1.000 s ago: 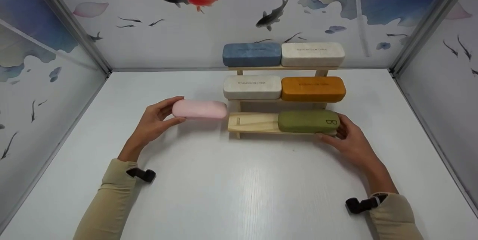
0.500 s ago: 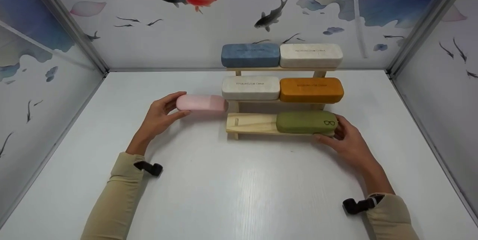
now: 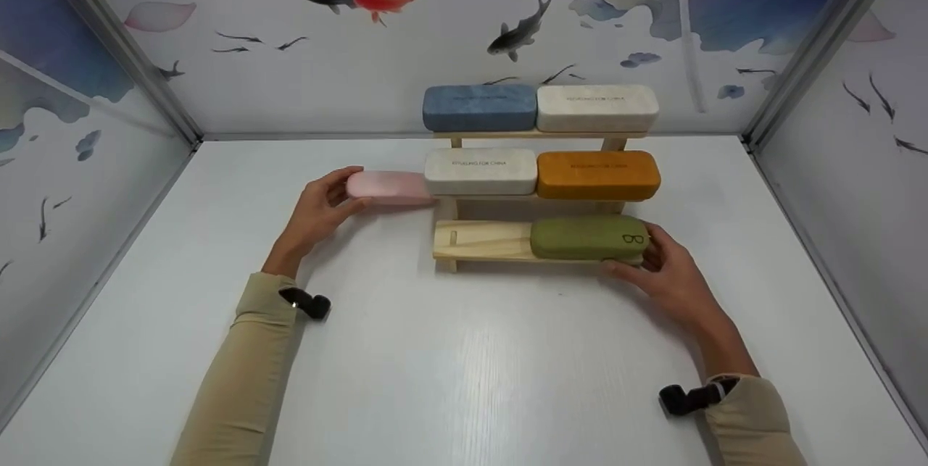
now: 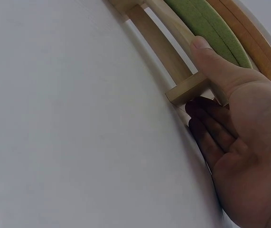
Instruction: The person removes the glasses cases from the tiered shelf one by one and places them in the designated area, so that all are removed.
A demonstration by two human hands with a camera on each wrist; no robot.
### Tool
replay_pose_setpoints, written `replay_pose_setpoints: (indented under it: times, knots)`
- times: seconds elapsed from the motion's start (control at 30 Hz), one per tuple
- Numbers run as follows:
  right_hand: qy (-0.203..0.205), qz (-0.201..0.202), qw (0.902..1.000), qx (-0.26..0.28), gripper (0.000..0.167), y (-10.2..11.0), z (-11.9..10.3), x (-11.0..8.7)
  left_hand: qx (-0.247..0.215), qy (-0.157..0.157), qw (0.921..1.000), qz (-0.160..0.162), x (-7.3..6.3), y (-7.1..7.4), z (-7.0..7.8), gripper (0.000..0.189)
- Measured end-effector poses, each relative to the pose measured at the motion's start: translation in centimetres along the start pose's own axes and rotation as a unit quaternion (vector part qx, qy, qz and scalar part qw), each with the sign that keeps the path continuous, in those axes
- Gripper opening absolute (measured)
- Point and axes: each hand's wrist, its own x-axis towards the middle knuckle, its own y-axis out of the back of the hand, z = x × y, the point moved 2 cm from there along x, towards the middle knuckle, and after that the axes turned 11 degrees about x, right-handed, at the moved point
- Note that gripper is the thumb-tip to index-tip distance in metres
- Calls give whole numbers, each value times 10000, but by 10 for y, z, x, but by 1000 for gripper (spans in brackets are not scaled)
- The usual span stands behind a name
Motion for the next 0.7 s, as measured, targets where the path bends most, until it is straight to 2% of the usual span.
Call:
replay_pose_setpoints:
  times: [0.13, 0.43, 0.7]
  knots:
    - [-22, 17, 10000, -36, 87, 0, 1, 1, 109, 157, 9998, -40, 5, -2, 0, 64]
    - [-98, 0, 9999, -57, 90, 0, 0, 1, 689, 491, 9947, -578, 8, -7, 1, 62]
    - [-19, 9, 9999, 103, 90, -2, -1, 1, 818, 557, 9940, -475, 11, -13, 4, 67]
